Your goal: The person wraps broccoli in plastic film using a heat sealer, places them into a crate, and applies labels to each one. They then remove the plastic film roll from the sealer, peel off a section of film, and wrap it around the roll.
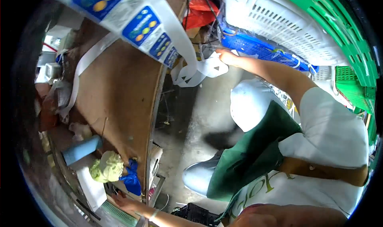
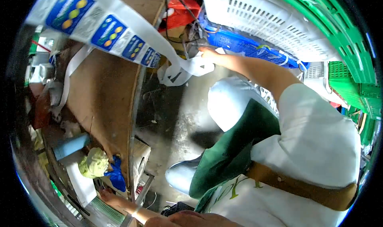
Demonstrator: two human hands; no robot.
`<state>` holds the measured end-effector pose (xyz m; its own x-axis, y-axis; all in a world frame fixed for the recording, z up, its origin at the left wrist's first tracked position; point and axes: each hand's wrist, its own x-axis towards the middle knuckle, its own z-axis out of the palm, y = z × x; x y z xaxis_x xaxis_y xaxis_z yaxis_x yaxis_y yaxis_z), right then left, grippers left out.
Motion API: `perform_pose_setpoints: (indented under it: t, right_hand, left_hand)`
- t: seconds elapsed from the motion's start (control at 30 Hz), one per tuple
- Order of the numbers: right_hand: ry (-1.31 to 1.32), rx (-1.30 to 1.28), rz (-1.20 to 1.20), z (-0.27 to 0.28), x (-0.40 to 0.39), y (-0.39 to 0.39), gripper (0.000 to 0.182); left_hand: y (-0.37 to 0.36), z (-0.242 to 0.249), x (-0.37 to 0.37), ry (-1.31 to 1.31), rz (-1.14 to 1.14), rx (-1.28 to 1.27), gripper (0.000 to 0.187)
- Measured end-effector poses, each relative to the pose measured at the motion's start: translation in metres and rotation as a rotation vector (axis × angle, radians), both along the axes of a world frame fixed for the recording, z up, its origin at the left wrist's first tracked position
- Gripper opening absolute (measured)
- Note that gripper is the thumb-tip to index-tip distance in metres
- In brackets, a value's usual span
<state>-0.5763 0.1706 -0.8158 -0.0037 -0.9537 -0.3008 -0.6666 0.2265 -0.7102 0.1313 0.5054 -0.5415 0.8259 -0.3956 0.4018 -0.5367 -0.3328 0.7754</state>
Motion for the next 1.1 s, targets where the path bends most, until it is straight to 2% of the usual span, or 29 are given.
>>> perform_pose_setpoints:
  t: [0.07,0.1,0.13,0.23,0.27,0.3,0.37,0.4,0.43,0.47,0.5,0.53,0.57,0.6,0.63,0.7,0.73,0.8,0.87,0.97,1.0,1.1]
  right_hand:
    - [0.043,0.016,-0.073,-0.056,-0.003,-0.024,0.051]
    - [0.060,0.032,-0.101,-0.076,-0.003,-0.037,0.047]
    - [0.042,0.037,-0.148,-0.091,-0.003,-0.051,0.043]
    - [-0.071,0.046,-0.333,-0.144,0.004,-0.097,0.032]
    - [-0.147,0.040,-0.413,-0.165,0.007,-0.114,0.029]
    - [-0.278,0.013,-0.517,-0.192,0.013,-0.133,0.026]
    - [-0.829,-0.156,-0.796,-0.271,0.030,-0.176,0.022]
    - [-0.983,-0.157,-0.556,-0.252,0.020,-0.169,0.022]
    - [-1.544,-0.063,-0.758,-0.211,0.034,-0.172,0.019]
    - [-1.637,-0.103,-0.681,-0.189,0.037,-0.170,0.017]
    - [-1.409,-0.290,-0.593,-0.152,0.038,-0.158,0.018]
    - [-1.137,-0.471,-0.542,-0.111,0.039,-0.146,0.019]
    - [-0.878,-0.634,-0.534,-0.070,0.041,-0.133,0.022]
    - [-0.723,-0.735,-0.369,-0.071,0.038,-0.139,0.027]
    - [-0.578,-0.848,-0.217,-0.074,0.036,-0.145,0.033]
    - [-0.955,-0.790,-0.147,-0.068,0.045,-0.167,0.038]
    - [-1.059,-0.905,-0.101,-0.033,0.052,-0.179,0.035]
    - [-0.485,-1.249,-0.130,0.008,0.058,-0.186,0.037]
    - [-0.591,-1.269,0.013,0.000,0.085,-0.223,0.054]
    - [-0.668,-1.343,0.098,-0.019,0.100,-0.243,0.052]
    - [-0.969,-1.116,0.038,-0.030,0.093,-0.240,0.048]
    - [-1.010,-0.975,-0.044,-0.045,0.084,-0.235,0.045]
  left_hand:
    - [-0.005,-0.014,-0.065,-0.332,-0.154,0.334,0.034]
    - [-0.018,-0.015,-0.109,-0.296,-0.183,0.382,0.031]
    - [-0.017,-0.025,-0.117,-0.513,-0.254,0.552,0.033]
    - [-0.040,-0.027,-0.148,-0.521,-0.308,0.498,0.038]
    - [-0.048,-0.025,-0.153,-0.685,-0.269,0.524,0.037]
    - [-0.057,-0.024,-0.161,-0.649,-0.247,0.457,0.035]
    - [-0.071,-0.026,-0.182,-0.641,-0.263,0.370,0.031]
    - [-0.075,-0.031,-0.185,-0.622,-0.271,0.344,0.029]
    - [-0.080,-0.031,-0.194,-0.727,-0.284,0.371,0.030]
    - [-0.085,-0.031,-0.203,-0.832,-0.302,0.394,0.031]
    - [-0.088,-0.035,-0.206,-0.909,-0.397,0.383,0.037]
    - [-0.090,-0.037,-0.210,-0.966,-0.450,0.475,0.043]
    - [-0.095,-0.040,-0.215,-0.949,-0.546,0.435,0.034]
    - [-0.104,-0.047,-0.222,-0.930,-0.638,0.391,0.026]
    - [-0.115,-0.051,-0.231,-0.960,-0.639,0.377,0.035]
    - [-0.126,-0.051,-0.239,-1.040,-0.624,0.388,0.046]
    - [-0.133,-0.053,-0.243,-1.078,-0.617,0.381,0.052]
    - [-0.134,-0.049,-0.251,-1.048,-0.557,0.415,0.059]
    - [-0.129,-0.051,-0.238,-1.054,-0.610,0.395,0.060]
    - [-0.134,-0.051,-0.246,-1.062,-0.601,0.405,0.060]
    - [-0.134,-0.051,-0.245,-1.067,-0.603,0.406,0.060]
    - [-0.133,-0.053,-0.243,-1.084,-0.584,0.404,0.060]
